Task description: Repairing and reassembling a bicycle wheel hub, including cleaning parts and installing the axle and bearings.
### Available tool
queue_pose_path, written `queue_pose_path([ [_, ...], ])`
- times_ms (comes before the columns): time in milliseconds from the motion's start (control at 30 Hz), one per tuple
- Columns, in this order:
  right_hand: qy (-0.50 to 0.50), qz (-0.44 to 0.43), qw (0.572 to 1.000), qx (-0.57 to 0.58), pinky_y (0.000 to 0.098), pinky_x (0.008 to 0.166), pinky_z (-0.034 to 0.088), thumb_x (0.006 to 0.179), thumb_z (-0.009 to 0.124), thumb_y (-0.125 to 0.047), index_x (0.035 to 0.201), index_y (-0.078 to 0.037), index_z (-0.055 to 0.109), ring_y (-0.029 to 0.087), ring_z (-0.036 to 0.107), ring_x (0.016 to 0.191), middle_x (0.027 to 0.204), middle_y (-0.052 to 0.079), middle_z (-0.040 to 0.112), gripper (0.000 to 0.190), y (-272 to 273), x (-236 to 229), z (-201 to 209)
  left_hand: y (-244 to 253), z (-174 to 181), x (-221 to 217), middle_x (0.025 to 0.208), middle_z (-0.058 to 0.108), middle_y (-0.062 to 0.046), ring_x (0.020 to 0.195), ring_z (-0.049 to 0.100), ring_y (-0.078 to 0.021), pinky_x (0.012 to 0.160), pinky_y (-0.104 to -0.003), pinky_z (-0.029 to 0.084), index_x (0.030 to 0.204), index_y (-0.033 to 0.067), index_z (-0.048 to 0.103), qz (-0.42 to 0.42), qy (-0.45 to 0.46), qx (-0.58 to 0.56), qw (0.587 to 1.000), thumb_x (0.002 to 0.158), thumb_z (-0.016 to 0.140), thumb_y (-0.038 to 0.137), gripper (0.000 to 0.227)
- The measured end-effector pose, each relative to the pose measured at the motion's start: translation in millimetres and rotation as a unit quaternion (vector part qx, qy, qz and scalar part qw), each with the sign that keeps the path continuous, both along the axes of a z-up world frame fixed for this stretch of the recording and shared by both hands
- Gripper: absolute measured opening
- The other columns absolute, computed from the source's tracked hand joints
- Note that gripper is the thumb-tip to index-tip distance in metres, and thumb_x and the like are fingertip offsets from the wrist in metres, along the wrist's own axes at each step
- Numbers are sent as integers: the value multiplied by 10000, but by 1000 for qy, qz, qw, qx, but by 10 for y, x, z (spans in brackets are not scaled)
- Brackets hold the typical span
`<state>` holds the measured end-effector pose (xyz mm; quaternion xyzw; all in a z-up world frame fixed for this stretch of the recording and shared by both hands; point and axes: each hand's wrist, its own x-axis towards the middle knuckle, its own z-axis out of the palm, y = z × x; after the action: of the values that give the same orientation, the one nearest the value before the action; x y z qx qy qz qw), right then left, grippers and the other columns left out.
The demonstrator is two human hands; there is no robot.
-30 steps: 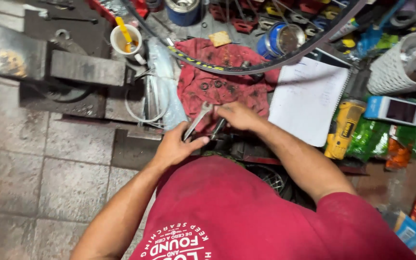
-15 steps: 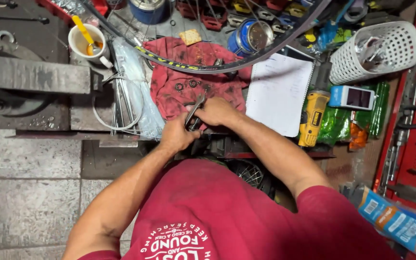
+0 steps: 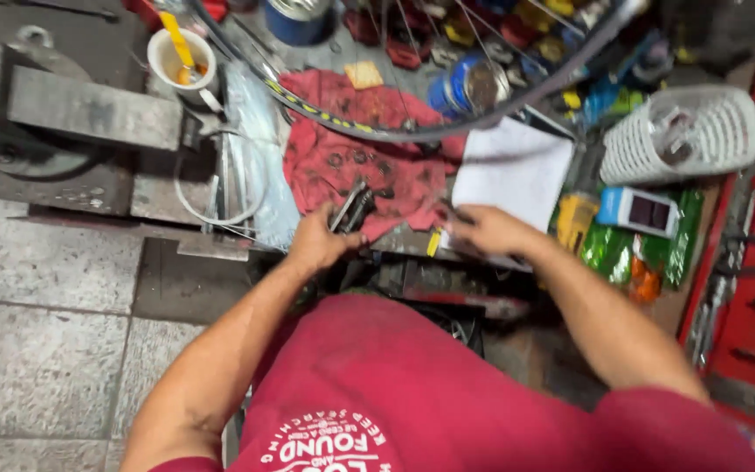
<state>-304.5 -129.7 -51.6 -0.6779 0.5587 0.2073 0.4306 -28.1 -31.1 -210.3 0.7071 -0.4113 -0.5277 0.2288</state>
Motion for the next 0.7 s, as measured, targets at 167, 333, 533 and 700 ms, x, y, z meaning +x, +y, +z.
queue_pose_path([
  [167,21,92,992,-80,537,982,550,1033,558,-458,1101,-130,702,412,705,1120,1056,175,768,364,57,-168,-442,34,-216,-69,905,768,-103,999,755,-325,850,-425,583,1017,193,721,13,-5,3,1000,609,955,420,523],
  [333,1,170,972,-161,537,924,569,1091,452,-477,1000,-168,670,393,727,1031,969,134,751,389,-17,145,-558,-25,-232,-17,834,757,-27,873,760,-207,778,-358,594,1026,242,746,14,16,25,999,593,975,458,535],
  [533,-46,182,958,-217,472,859,585,1086,501,-412,968,-187,663,313,739,963,920,58,720,301,-41,234,-810,20,166,-76,856,694,-56,721,702,-161,629,-254,652,1166,16,662,69,259,48,962,642,983,164,632],
  [700,-71,171,962,-200,543,904,576,1080,505,-358,1052,-157,683,392,720,1049,1027,133,742,270,-66,269,-622,10,43,-143,906,774,-128,679,733,-186,595,-277,670,1147,-10,675,88,280,38,955,651,987,129,602],
])
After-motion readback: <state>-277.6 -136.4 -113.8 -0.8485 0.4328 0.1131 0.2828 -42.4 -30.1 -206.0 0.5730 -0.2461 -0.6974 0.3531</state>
